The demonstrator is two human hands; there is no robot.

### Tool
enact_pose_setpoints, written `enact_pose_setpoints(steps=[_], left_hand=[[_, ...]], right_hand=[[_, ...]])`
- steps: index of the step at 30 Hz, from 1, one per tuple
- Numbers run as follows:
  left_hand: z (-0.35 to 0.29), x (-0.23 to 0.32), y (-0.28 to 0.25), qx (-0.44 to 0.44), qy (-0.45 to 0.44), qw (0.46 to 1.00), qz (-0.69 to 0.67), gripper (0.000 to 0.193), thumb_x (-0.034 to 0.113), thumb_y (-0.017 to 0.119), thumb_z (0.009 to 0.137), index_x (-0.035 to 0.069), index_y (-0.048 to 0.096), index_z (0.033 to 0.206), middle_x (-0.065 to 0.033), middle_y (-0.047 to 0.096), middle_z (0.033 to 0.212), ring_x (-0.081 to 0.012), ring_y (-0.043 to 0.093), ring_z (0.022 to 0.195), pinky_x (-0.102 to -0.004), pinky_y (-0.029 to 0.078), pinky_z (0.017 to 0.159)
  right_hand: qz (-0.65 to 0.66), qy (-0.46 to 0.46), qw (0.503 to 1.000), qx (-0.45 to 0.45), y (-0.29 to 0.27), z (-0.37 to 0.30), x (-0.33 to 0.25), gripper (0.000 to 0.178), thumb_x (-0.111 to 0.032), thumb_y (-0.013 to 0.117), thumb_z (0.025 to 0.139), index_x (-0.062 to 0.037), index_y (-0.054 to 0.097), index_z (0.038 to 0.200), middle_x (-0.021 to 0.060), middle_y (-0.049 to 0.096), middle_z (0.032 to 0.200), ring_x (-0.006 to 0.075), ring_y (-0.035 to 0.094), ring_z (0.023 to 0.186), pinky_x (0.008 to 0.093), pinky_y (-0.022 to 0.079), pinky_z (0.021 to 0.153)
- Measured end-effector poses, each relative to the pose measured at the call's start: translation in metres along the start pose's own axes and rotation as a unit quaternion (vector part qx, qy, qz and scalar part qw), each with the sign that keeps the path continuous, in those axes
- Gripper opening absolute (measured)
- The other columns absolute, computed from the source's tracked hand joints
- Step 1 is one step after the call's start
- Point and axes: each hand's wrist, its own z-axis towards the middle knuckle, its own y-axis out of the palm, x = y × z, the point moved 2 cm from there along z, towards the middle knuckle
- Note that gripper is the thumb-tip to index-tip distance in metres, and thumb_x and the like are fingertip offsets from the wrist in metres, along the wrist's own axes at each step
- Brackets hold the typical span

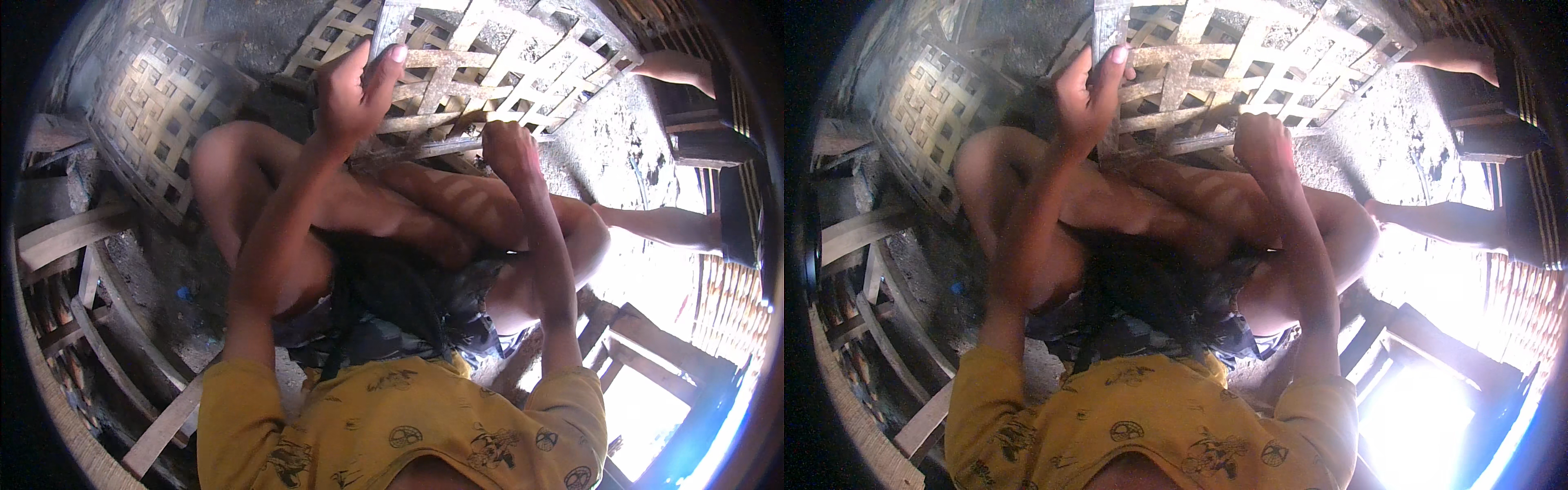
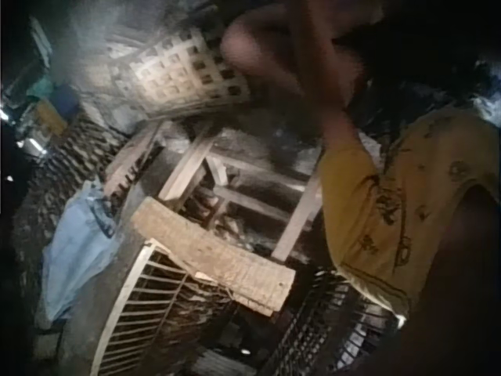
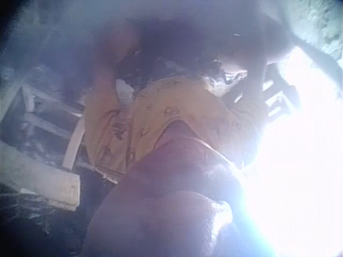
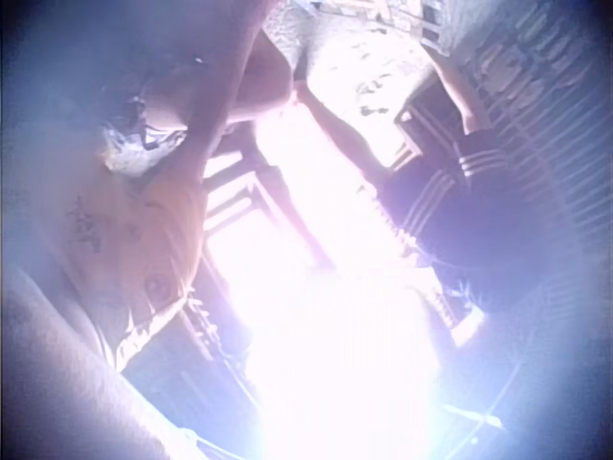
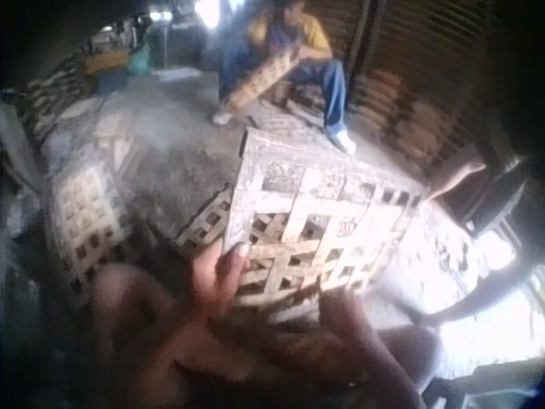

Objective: The person sits on the floor and weaves a rectangular basket by hand, interlacing thin wooden strips into a grid pattern. They adjust the basket's position and continue weaving the sides.

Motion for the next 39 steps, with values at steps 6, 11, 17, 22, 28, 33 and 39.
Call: enact_pose_setpoints(steps=[6, 11, 17, 22, 28, 33, 39], left_hand=[[0.001, 0.010, 0.013, 0.012, 0.011, 0.999, -0.034, 0.021, 0.021, 0.067, 0.098, 0.001, 0.069, 0.098, -0.0067, 0.067, 0.068, -0.0131, 0.068, 0.066, -0.0291, 0.052, 0.061], [0.002, 0.019, 0.014, -0.029, -0.048, 0.980, -0.193, 0.024, 0.011, 0.060, 0.102, -0.004, 0.062, 0.120, -0.0090, 0.068, 0.110, -0.0136, 0.066, 0.092, -0.0306, 0.058, 0.084], [0.018, 0.028, 0.007, -0.024, -0.007, 0.971, -0.237, 0.024, 0.000, 0.057, 0.101, -0.010, 0.058, 0.123, -0.0139, 0.066, 0.114, -0.0185, 0.068, 0.099, -0.0365, 0.064, 0.085], [0.034, 0.061, -0.032, 0.039, 0.167, 0.984, 0.043, 0.019, 0.002, 0.064, 0.098, -0.008, 0.065, 0.114, -0.0181, 0.073, 0.101, -0.0162, 0.073, 0.090, -0.0323, 0.059, 0.074], [0.002, 0.053, 0.000, -0.121, 0.351, 0.890, 0.265, 0.043, 0.006, 0.068, 0.086, 0.018, 0.070, 0.128, -0.0087, 0.071, 0.119, -0.0231, 0.074, 0.094, -0.0345, 0.061, 0.071], [-0.043, 0.036, 0.049, -0.260, 0.287, 0.853, 0.349, 0.044, 0.015, 0.060, 0.092, 0.023, 0.065, 0.134, -0.0088, 0.067, 0.127, -0.0281, 0.070, 0.106, -0.0383, 0.061, 0.086], [-0.103, 0.001, 0.079, -0.361, 0.221, 0.809, 0.407, 0.032, 0.016, 0.058, 0.093, 0.015, 0.068, 0.123, -0.0092, 0.063, 0.128, -0.0279, 0.063, 0.118, -0.0435, 0.055, 0.097]], right_hand=[[0.037, -0.084, 0.980, -0.175, -0.022, 0.013, 0.029, 0.026, -0.021, 0.062, 0.085, 0.0002, 0.075, 0.093, 0.0226, 0.072, 0.083, 0.0359, 0.072, 0.078, 0.0450, 0.055, 0.075], [0.154, -0.028, 0.987, -0.036, -0.040, -0.005, 0.054, 0.027, -0.024, 0.063, 0.090, 0.0006, 0.075, 0.094, 0.0129, 0.070, 0.074, 0.0183, 0.063, 0.069, 0.0373, 0.052, 0.070], [0.197, 0.062, 0.977, 0.046, -0.067, -0.012, 0.066, 0.027, -0.025, 0.062, 0.090, -0.0025, 0.075, 0.098, 0.0161, 0.071, 0.086, 0.0289, 0.066, 0.081, 0.0405, 0.052, 0.076], [0.248, 0.080, 0.954, 0.149, -0.075, -0.011, 0.082, 0.025, -0.024, 0.064, 0.093, 0.0001, 0.073, 0.094, 0.0066, 0.065, 0.072, 0.0087, 0.055, 0.071, 0.0297, 0.047, 0.070], [0.314, 0.056, 0.873, 0.369, -0.070, -0.010, 0.139, 0.025, -0.013, 0.056, 0.089, -0.0003, 0.075, 0.100, 0.0038, 0.067, 0.073, 0.0110, 0.054, 0.062, 0.0321, 0.046, 0.061], [0.358, 0.205, 0.807, 0.423, -0.097, -0.034, 0.166, 0.025, -0.021, 0.059, 0.097, -0.0037, 0.077, 0.098, -0.0032, 0.054, 0.064, 0.0040, 0.041, 0.057, 0.0250, 0.028, 0.052], [0.347, 0.075, 0.872, 0.336, -0.058, 0.004, 0.103, 0.025, -0.019, 0.061, 0.094, -0.0006, 0.076, 0.100, 0.0040, 0.065, 0.072, 0.0109, 0.054, 0.064, 0.0303, 0.044, 0.060]])
